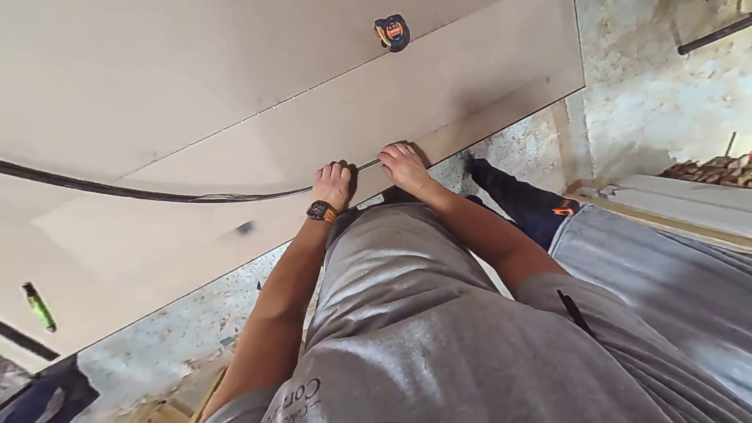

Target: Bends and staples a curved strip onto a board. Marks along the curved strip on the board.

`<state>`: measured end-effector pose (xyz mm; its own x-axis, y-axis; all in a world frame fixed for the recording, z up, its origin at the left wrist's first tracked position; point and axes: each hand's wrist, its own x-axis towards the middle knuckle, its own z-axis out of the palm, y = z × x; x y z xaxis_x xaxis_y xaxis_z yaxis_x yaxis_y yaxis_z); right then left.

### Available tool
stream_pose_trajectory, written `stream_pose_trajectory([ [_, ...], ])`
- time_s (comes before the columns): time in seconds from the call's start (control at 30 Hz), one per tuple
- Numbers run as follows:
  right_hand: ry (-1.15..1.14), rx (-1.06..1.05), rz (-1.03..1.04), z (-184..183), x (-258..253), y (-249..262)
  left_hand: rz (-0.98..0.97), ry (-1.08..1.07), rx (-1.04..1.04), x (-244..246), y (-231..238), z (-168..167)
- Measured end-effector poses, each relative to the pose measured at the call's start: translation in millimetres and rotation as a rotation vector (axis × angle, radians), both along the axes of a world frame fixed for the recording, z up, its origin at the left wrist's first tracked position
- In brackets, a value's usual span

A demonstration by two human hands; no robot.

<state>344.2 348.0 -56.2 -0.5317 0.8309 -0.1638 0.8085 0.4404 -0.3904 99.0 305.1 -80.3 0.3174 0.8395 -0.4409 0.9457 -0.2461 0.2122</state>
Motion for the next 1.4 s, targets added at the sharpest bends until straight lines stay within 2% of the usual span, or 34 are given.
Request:
stream_pose_trajectory([
  [0.33,0.013,-0.012,0.266,-10.2,-14.2,33.3,0.005,-0.058,0.054,-1.5,-2.3,-2.9],
  [0.57,0.018,-0.046,0.259,-10.2,-14.5,34.0,-0.02,-0.108,0.06,-10.6,-4.6,1.9],
  [0.7,0.023,-0.04,0.244,-10.1,-10.9,34.2,0.022,-0.084,0.106,-29.1,-12.4,1.6],
  [0.9,0.005,0.0,0.247,-11.7,-6.0,36.1,-0.028,-0.065,0.102,-35.8,-8.3,1.6],
  [1.07,-0.047,-0.005,0.124,-5.5,-13.8,25.2,-0.027,-0.076,0.089,-33.7,-8.1,-1.1],
  [1.13,-0.028,-0.046,0.0,19.8,-23.9,12.0,0.017,-0.087,0.072,-35.6,-8.9,1.5],
  [1.23,0.111,-0.071,-0.177,92.4,-21.9,-13.9,0.105,-0.168,0.07,-27.5,-7.1,7.0],
  [1.33,0.298,0.067,-0.316,156.8,9.9,-24.6,0.099,-0.173,0.04,-24.1,-5.5,10.1],
  [1.4,0.297,0.206,-0.437,193.5,46.0,-19.6,0.092,-0.14,0.047,-26.2,-6.3,9.4],
])
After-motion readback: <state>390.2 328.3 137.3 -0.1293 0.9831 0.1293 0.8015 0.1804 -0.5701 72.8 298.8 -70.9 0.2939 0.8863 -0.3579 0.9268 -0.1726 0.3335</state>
